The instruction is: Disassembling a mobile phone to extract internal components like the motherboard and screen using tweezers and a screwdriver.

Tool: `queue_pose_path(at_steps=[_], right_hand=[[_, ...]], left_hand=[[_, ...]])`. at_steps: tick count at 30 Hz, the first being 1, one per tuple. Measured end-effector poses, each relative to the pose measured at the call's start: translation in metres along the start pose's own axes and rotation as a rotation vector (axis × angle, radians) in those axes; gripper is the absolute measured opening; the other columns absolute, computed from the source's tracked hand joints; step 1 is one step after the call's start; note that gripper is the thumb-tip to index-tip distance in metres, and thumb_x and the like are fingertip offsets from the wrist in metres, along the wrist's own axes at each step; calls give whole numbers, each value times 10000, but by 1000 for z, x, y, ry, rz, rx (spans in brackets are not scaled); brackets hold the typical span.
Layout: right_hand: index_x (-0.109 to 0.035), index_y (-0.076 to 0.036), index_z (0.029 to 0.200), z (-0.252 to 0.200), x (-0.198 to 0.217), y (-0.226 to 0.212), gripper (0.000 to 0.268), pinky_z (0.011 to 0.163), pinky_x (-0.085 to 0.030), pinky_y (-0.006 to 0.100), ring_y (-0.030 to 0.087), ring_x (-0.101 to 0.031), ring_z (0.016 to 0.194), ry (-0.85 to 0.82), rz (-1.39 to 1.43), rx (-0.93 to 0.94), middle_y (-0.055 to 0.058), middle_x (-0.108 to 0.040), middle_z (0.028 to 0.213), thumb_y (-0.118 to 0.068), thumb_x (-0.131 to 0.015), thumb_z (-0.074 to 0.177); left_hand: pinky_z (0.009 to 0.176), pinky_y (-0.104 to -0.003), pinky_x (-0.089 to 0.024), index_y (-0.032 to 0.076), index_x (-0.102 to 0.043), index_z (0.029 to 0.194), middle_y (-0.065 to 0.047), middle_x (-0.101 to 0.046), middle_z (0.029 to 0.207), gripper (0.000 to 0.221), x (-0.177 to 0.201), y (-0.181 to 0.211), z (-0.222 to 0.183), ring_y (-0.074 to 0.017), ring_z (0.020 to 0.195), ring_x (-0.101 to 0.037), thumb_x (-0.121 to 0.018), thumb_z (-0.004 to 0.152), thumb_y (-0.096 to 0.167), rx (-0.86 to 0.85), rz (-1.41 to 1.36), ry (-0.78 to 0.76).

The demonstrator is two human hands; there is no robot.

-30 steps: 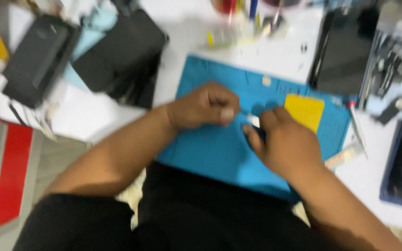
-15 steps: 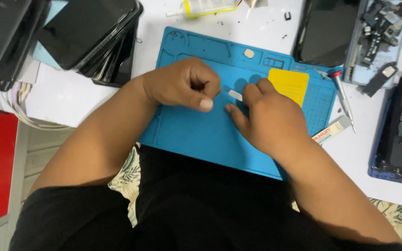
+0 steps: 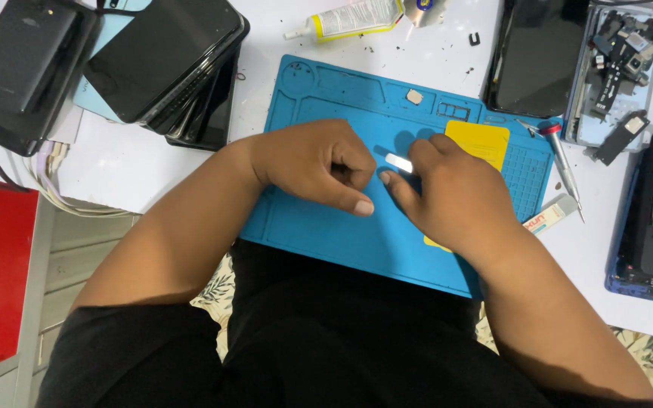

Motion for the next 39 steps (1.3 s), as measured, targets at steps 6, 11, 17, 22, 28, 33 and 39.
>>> queue_pose_path(at_steps=[6,11,17,22,28,33,39], right_hand=[[-569,-114,968,0,-1,3,443,503,-466,563,440,-632,782,-11,24,-4,97,-614,968,-554,-584,1013],[-563,-108,985,-3,-2,4,427,509,-473,566,446,-629,759,18,40,33,113,-605,973,-532,-612,1001],[-565,-113,1057,-9,1,-3,426,498,-490,569,438,-628,752,-36,38,9,114,-557,1016,-528,-629,980],[-564,-101,1080,-12,3,-5,440,487,-494,580,445,-627,749,-29,30,11,130,-552,1053,-521,-638,974],[-545,-90,1050,-15,1,-6,448,432,-502,577,435,-626,669,-49,14,3,124,-533,1058,-521,-648,982],[-541,-99,1033,-15,-1,-8,449,420,-495,572,442,-623,645,-24,-14,8,122,-526,1061,-527,-660,969],[-537,-100,1052,-14,0,-10,460,423,-504,570,439,-631,653,-63,-12,-11,122,-530,1101,-537,-654,973]], left_hand=[[522,-239,-300,177,-467,620,78,-369,532,446,0,1,0,-51,514,-344,-744,947,302,-37,30,-2],[534,-251,-311,179,-451,609,71,-379,543,463,1,4,1,-58,524,-353,-740,948,305,-43,30,-12],[527,-245,-296,174,-466,620,68,-373,546,443,0,1,0,-58,520,-347,-741,949,290,-48,17,28],[572,-278,-358,143,-567,715,35,-481,640,357,11,19,-12,-102,590,-457,-715,973,340,-113,204,124],[812,-458,-474,59,-714,1109,-117,-704,1144,271,51,55,-94,-345,1039,-627,-961,998,78,185,1348,833],[720,-632,-503,-69,-524,1500,-308,-511,1391,637,65,52,-132,-526,1179,-529,-768,1053,314,819,1064,802],[808,-619,-495,-74,-578,1426,-296,-537,1324,600,64,41,-140,-541,1082,-550,-848,1052,310,731,1276,776]])
Point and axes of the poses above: each hand's wrist, its own z-axis towards the middle knuckle, its own x-axis out of the back of the hand, y = z × x, the point moved 3 cm from there along z, towards the middle knuckle
